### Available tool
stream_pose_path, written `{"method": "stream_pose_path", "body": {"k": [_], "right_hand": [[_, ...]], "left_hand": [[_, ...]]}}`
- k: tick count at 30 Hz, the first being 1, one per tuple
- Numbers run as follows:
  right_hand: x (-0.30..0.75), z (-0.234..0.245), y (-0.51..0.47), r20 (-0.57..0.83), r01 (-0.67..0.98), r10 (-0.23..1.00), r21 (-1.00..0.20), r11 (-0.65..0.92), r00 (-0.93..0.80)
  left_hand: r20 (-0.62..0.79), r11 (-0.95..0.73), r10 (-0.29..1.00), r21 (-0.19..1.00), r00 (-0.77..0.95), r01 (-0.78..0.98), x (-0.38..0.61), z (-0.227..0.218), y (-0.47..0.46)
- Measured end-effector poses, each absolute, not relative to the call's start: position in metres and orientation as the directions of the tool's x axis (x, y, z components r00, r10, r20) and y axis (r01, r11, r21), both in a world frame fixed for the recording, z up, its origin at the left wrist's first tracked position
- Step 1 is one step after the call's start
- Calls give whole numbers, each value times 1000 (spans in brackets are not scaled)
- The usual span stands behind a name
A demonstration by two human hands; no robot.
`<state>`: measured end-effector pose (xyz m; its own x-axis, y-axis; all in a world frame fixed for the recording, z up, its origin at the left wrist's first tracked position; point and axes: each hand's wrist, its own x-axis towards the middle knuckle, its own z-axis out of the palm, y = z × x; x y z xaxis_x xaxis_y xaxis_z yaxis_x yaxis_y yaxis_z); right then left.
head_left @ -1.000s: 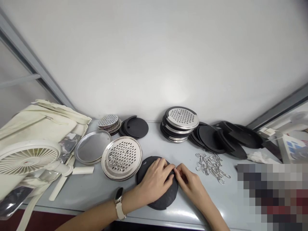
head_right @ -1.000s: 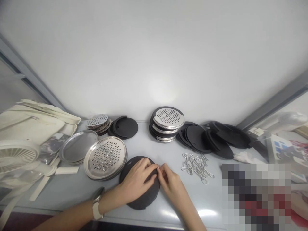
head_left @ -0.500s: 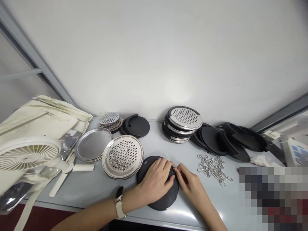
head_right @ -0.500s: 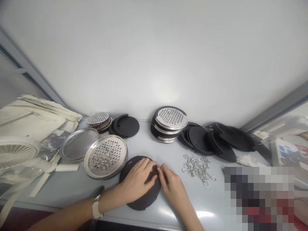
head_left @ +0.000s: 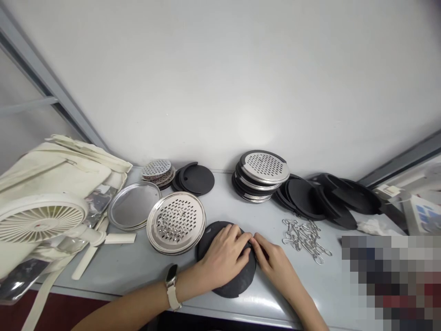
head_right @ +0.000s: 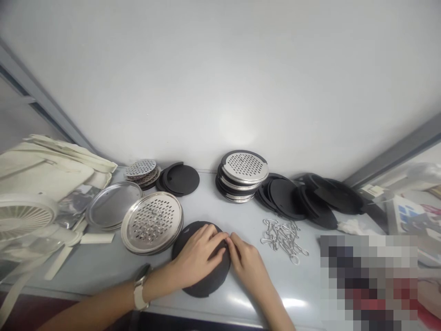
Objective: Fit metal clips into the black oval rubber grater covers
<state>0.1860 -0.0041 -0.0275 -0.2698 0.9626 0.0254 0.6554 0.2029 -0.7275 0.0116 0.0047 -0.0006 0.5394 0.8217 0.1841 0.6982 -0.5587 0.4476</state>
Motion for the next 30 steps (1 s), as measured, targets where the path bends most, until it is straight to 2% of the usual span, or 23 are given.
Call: {"method": "stream_pose_path", "body": {"k": [9, 17, 30], "right_hand": [[187, -29, -6, 57, 704, 956, -664, 252, -289], [188, -40, -24, 173, 757, 958, -588, 286, -228], [190, -41, -23, 172, 748, 953, -591, 301, -248]], "left_hand": [[189, -562, 819, 452, 542, 692, 11, 0, 5], [186, -557, 822, 460, 538, 692, 12, 1, 5], [196, -563, 820, 444, 537, 697, 12, 1, 4]]}}
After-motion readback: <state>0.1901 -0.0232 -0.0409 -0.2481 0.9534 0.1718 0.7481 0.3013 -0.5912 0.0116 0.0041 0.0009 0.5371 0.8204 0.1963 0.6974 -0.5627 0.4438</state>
